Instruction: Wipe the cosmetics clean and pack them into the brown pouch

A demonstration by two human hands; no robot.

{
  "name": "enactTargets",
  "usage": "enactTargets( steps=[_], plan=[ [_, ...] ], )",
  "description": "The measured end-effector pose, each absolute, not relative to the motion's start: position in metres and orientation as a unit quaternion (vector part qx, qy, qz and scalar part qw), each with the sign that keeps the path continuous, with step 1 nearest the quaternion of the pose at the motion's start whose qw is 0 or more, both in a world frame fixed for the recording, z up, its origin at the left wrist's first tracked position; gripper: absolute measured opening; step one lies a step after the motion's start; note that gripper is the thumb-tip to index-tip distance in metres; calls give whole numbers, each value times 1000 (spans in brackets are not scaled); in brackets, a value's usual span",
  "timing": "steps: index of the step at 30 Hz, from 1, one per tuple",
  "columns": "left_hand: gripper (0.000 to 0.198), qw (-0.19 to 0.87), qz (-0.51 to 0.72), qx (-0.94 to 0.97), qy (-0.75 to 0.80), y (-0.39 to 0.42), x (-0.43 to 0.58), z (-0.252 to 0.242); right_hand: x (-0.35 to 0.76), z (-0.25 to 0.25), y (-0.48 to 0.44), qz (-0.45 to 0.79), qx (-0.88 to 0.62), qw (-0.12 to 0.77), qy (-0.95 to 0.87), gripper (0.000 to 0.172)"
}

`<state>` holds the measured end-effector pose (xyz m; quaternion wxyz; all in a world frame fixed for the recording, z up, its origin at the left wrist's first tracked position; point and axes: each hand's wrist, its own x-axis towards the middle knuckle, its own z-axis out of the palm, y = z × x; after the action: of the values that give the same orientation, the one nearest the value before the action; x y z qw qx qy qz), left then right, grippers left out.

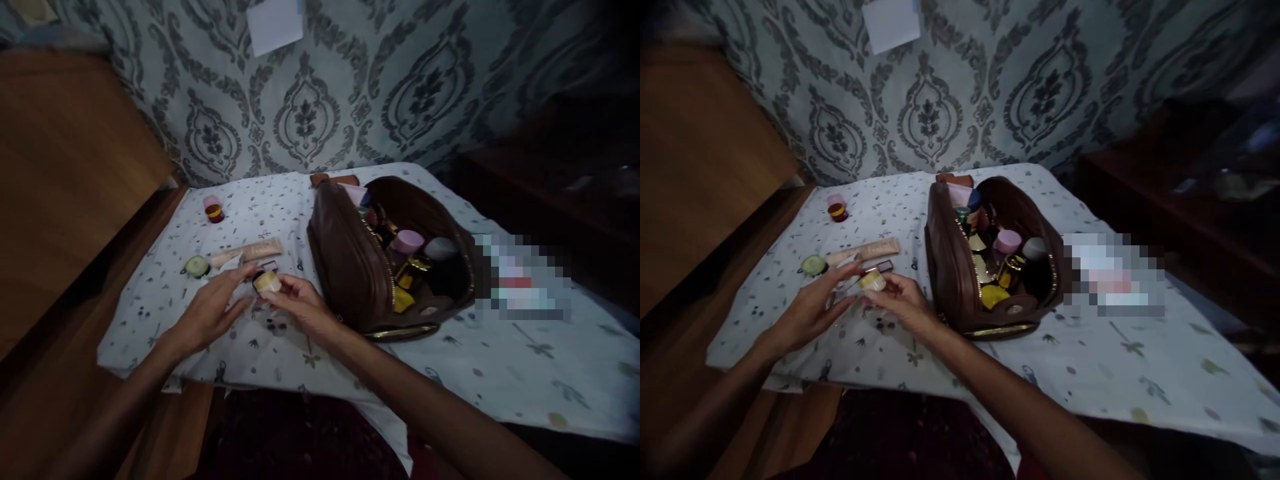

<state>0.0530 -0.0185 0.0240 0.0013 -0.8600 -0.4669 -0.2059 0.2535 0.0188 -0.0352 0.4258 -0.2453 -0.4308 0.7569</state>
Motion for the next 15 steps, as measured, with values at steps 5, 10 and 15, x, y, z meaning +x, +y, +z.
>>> enactTargets(
  steps=[5, 10, 15],
  plan=[
    [42, -1, -189, -768, -612, -21, 9, 10, 251, -39, 19, 765, -256, 398, -437, 44],
    [41, 12, -113, -759, -641, -19, -8, -15, 251, -41, 19, 765, -259, 393, -439, 46],
    [26, 3, -239, -743, -625, -25, -2, -2, 251, -40, 19, 749, -272, 391, -460, 46]
  ],
)
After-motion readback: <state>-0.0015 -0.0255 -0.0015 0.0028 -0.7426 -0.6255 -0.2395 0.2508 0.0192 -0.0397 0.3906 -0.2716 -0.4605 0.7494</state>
